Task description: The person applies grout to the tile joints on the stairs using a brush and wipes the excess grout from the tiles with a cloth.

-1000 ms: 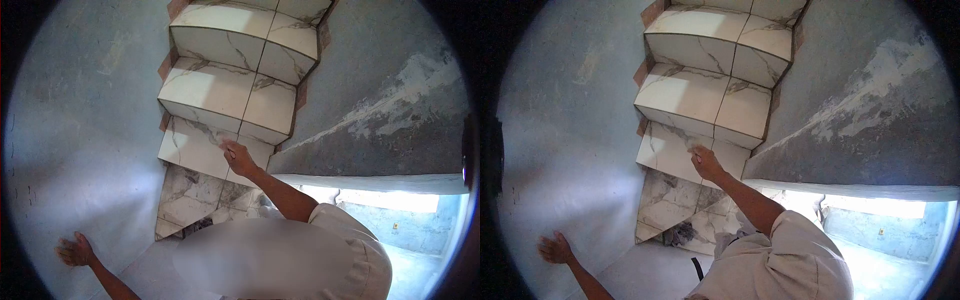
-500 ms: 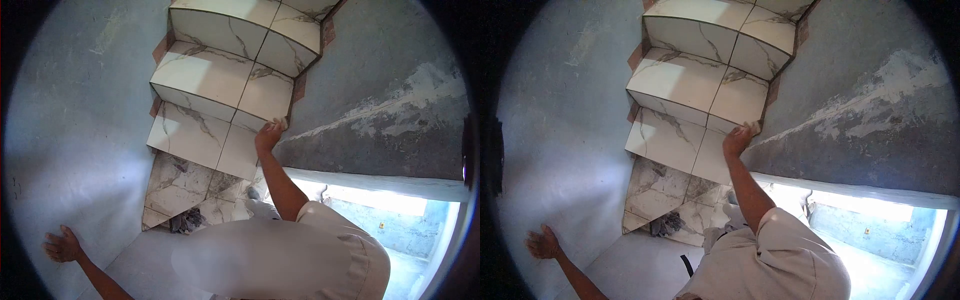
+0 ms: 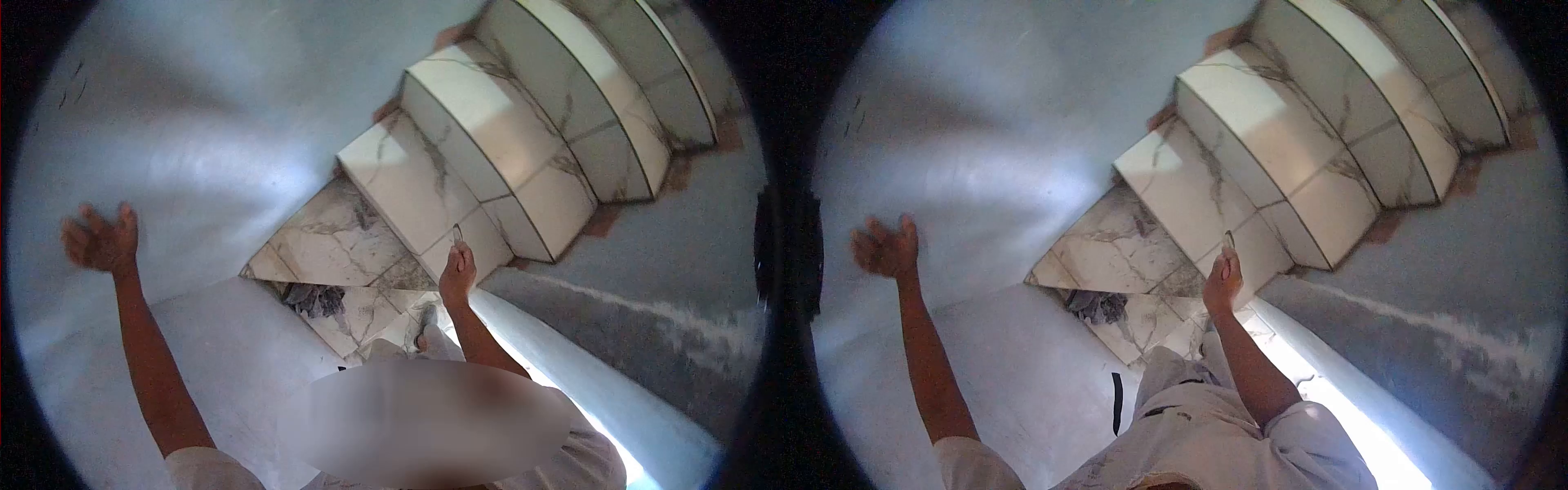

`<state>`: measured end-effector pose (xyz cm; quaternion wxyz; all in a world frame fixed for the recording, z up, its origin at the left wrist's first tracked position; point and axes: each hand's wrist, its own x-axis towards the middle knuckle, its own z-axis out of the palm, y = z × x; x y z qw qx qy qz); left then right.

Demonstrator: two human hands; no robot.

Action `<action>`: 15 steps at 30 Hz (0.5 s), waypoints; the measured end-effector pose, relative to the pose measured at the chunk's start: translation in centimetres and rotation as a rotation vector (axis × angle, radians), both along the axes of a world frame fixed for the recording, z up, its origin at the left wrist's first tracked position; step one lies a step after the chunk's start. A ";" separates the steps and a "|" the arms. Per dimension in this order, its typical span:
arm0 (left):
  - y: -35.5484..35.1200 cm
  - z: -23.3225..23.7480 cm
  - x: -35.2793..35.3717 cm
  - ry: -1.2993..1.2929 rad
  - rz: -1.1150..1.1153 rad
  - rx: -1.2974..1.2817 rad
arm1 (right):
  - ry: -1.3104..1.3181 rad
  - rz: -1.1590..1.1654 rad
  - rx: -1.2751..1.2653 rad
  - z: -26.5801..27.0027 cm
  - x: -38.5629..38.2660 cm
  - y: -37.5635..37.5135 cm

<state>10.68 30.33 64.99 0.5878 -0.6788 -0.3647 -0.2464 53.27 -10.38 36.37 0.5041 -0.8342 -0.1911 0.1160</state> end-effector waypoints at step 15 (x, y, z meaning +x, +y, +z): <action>0.5 1.2 -2.0 0.162 -0.011 0.086 | -0.308 1.160 0.149 -11.0 -12.5 24.6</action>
